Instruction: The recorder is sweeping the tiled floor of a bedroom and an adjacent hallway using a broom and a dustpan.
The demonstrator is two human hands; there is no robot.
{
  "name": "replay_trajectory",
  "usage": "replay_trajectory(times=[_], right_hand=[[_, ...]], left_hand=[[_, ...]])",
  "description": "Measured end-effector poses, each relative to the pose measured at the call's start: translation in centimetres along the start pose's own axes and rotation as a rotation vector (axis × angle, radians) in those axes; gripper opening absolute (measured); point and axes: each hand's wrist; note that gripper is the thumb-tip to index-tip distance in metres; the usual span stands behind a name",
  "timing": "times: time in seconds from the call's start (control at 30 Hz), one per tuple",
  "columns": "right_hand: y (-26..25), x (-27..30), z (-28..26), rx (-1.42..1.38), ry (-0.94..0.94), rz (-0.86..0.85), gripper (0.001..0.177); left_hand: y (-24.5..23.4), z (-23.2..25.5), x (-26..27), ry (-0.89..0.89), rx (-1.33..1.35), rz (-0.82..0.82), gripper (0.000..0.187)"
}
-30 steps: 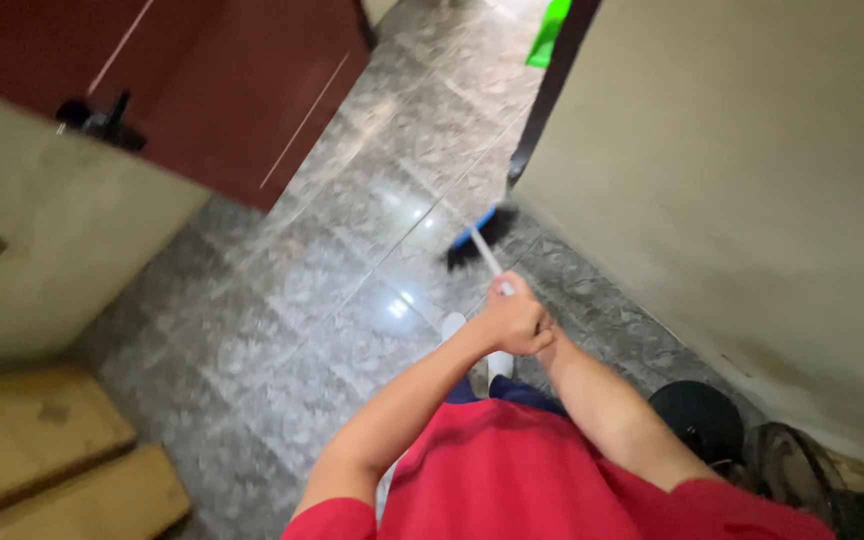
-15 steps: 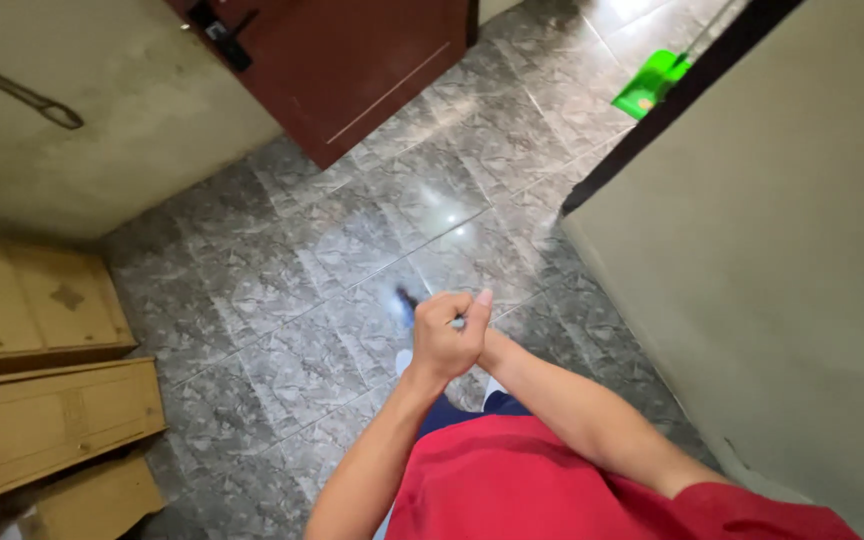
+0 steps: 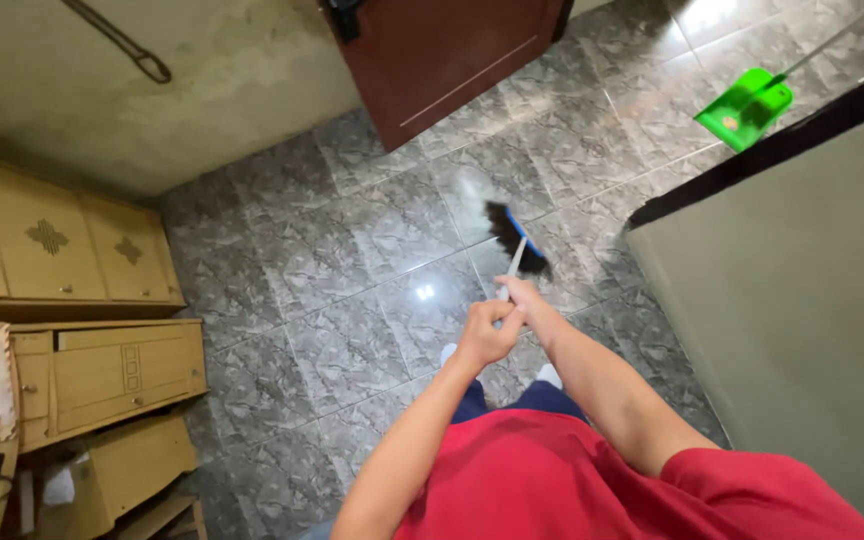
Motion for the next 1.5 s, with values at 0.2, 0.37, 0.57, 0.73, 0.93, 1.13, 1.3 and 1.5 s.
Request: replay_trajectory(times=[0.2, 0.37, 0.57, 0.73, 0.93, 1.13, 1.3, 1.5], right_hand=[[8.9, 3.2, 3.4, 0.002, 0.018, -0.225, 0.028], [12.8, 17.9, 3.3, 0.017, -0.357, -1.06, 0.076], [12.3, 17.6, -0.1, -0.196, -0.304, -1.219, 0.092], [8.0, 5.6, -6.6, -0.022, -0.18, -0.365, 0.052], [11.9, -1.8, -12.8, -0.08, -0.106, 0.065, 0.028], [14.4, 0.3, -12.5, 0.136, -0.605, -0.69, 0.049], [17.7, 9.1, -17.2, -0.13, -0.195, -1.184, 0.09], [13.6, -13.4, -20.6, -0.104, -0.209, -0.318, 0.039]], left_hand=[[-8.9, 4.6, -0.6, 0.023, -0.232, -0.059, 0.041], [-9.6, 5.9, -3.6, 0.119, -0.292, -0.087, 0.036], [-9.0, 0.4, -4.9, 0.05, -0.158, -0.197, 0.038], [-8.4, -5.2, -7.4, 0.003, -0.034, -0.147, 0.032], [-11.9, -4.8, -14.0, 0.045, 0.064, -0.171, 0.024], [-14.2, -0.7, -22.4, 0.193, -0.153, -0.168, 0.033], [-12.6, -6.4, -23.9, 0.198, -0.075, -0.282, 0.037], [-13.5, -13.9, -24.8, 0.079, 0.101, -0.21, 0.026]])
Point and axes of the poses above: each hand's wrist, its own x-axis away from the middle knuckle, its own y-axis out of the palm, z = x × y, and after that the axes turned 13 degrees about y, right-handed
